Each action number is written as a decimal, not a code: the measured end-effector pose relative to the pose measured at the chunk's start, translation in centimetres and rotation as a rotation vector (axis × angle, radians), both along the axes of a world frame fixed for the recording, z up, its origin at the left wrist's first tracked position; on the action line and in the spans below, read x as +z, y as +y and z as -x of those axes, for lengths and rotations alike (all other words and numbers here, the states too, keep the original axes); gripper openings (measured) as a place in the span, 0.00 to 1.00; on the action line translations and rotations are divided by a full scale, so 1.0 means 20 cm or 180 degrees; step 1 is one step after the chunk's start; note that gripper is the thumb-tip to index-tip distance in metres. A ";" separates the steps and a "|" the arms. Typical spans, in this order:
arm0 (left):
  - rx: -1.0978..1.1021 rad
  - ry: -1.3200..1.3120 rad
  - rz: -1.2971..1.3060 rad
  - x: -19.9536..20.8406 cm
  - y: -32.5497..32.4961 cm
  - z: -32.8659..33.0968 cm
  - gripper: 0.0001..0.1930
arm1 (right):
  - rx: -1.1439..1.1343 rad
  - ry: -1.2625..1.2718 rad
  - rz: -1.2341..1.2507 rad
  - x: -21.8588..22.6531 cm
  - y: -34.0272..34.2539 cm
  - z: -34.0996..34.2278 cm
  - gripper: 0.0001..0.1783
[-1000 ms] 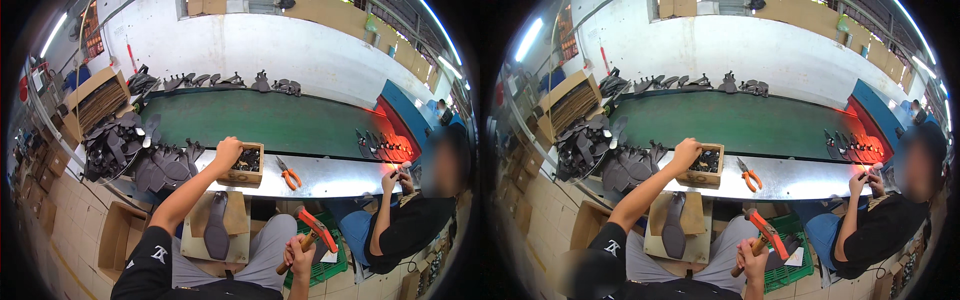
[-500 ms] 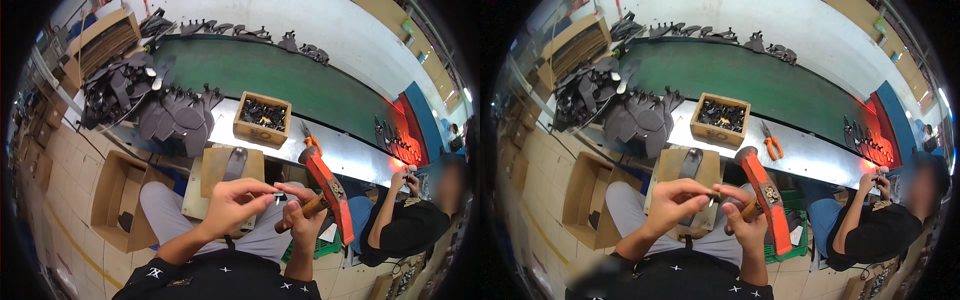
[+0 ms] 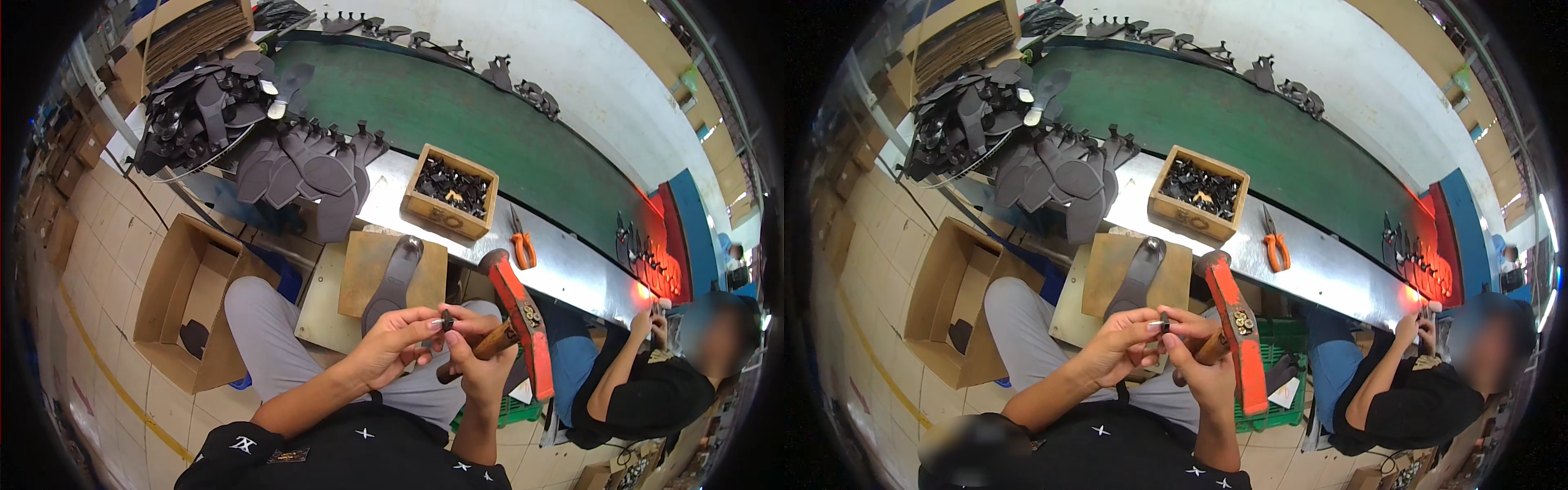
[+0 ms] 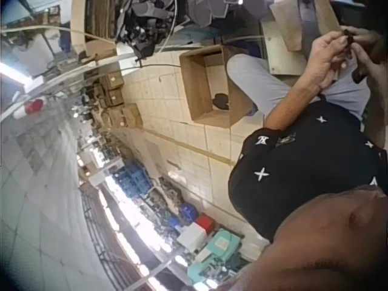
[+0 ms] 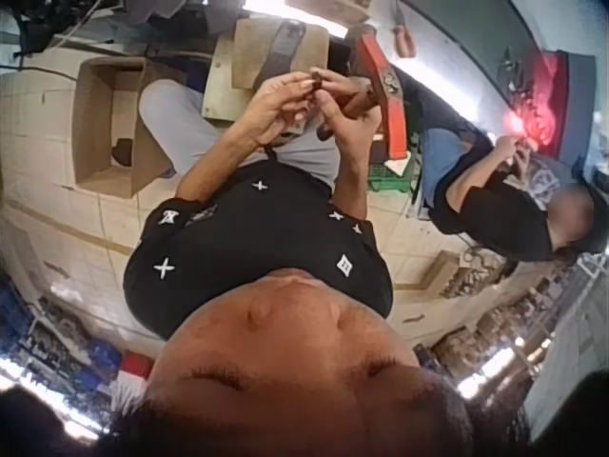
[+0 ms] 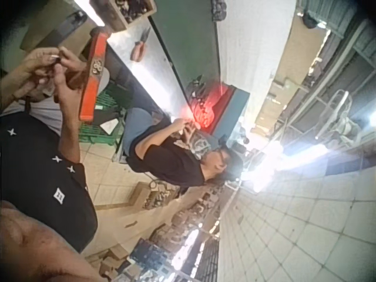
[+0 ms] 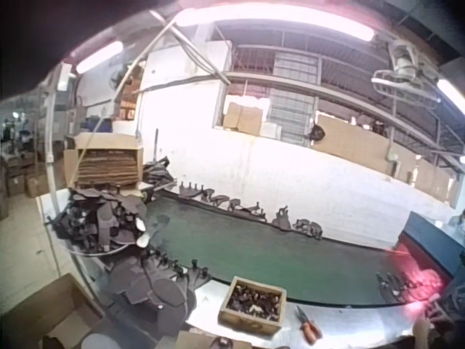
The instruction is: The worker is assembling shoe components using a hammer and pliers while sitting at a conveyor belt in a factory.
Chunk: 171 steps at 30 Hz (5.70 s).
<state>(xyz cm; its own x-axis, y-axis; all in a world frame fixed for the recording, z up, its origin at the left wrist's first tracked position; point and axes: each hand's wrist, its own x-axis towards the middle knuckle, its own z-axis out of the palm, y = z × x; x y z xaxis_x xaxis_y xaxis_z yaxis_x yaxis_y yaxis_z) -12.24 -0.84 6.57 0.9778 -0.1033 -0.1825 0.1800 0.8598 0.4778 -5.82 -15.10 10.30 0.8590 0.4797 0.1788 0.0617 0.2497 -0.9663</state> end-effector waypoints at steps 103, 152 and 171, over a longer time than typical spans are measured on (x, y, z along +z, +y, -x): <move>0.0795 -0.0505 -0.6254 -0.25 0.44 -0.20 0.43 | -0.0438 -0.3473 0.1529 0.04 0.07 -0.07 0.18; -0.1500 -0.2084 -0.1341 0.18 0.09 0.40 0.15 | 0.3563 -0.2022 0.0321 0.27 0.01 -0.03 0.22; -0.0031 -0.1372 -0.3096 0.25 0.07 0.44 0.11 | 0.2664 -0.1111 0.0944 0.20 -0.04 0.08 0.28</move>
